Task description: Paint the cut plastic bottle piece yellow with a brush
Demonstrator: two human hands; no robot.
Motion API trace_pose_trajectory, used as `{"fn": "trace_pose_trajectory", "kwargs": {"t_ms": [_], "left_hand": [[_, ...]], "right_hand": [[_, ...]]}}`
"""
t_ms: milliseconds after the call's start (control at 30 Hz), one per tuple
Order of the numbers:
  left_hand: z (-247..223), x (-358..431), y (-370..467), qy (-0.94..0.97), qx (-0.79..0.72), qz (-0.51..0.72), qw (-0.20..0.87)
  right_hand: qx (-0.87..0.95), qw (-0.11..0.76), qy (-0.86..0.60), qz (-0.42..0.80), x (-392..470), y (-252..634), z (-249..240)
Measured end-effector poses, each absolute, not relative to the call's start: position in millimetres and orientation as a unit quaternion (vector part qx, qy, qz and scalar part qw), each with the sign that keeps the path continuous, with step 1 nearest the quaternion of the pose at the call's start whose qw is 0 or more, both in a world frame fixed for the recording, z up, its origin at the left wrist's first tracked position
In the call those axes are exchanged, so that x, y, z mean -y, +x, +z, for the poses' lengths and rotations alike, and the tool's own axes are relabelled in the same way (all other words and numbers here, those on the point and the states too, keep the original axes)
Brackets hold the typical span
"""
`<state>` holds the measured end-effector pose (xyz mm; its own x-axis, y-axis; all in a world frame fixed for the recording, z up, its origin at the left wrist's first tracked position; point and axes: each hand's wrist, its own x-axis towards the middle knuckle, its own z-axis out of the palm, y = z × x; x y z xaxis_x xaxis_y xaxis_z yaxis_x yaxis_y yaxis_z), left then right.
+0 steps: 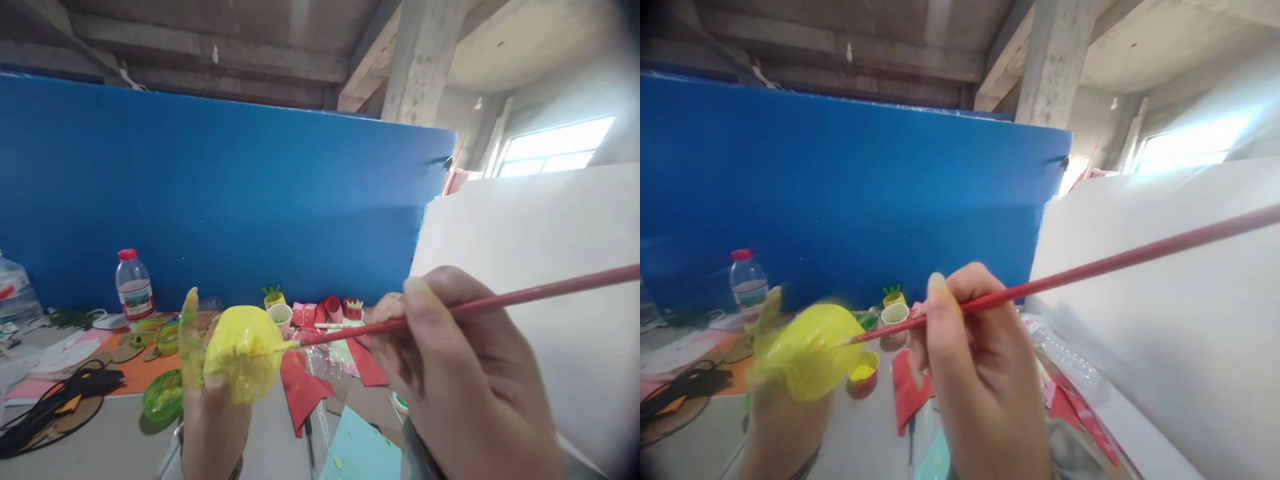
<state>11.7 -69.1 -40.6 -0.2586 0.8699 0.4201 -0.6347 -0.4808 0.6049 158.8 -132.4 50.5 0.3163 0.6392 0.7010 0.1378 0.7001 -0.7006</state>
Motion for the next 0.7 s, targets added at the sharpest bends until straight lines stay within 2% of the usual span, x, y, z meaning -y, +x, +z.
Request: {"fn": "trace_pose_trajectory", "kwargs": {"t_ms": [100,267,367,533,700], "left_hand": [[-30.2,72.9,12.3,0.345,-0.165,0.785,0.488],[-24.8,78.3,9.5,0.324,-0.167,0.779,0.51],[-23.6,77.6,9.2,0.308,-0.152,0.781,0.522],[-20.4,72.4,6.6,0.289,-0.164,0.781,0.529],[-19.9,74.7,5.0,0.292,-0.163,0.75,0.57]], "right_hand": [[0.551,0.727,-0.384,0.141,132.6,161.8,49.8],[0.472,0.812,-0.327,0.101,131.9,143.7,46.6],[0.501,0.792,-0.33,0.119,131.2,129.1,43.9],[0.528,0.753,-0.384,0.078,130.8,133.5,41.4],[0.511,0.796,-0.317,0.068,129.4,141.5,40.9]]}}
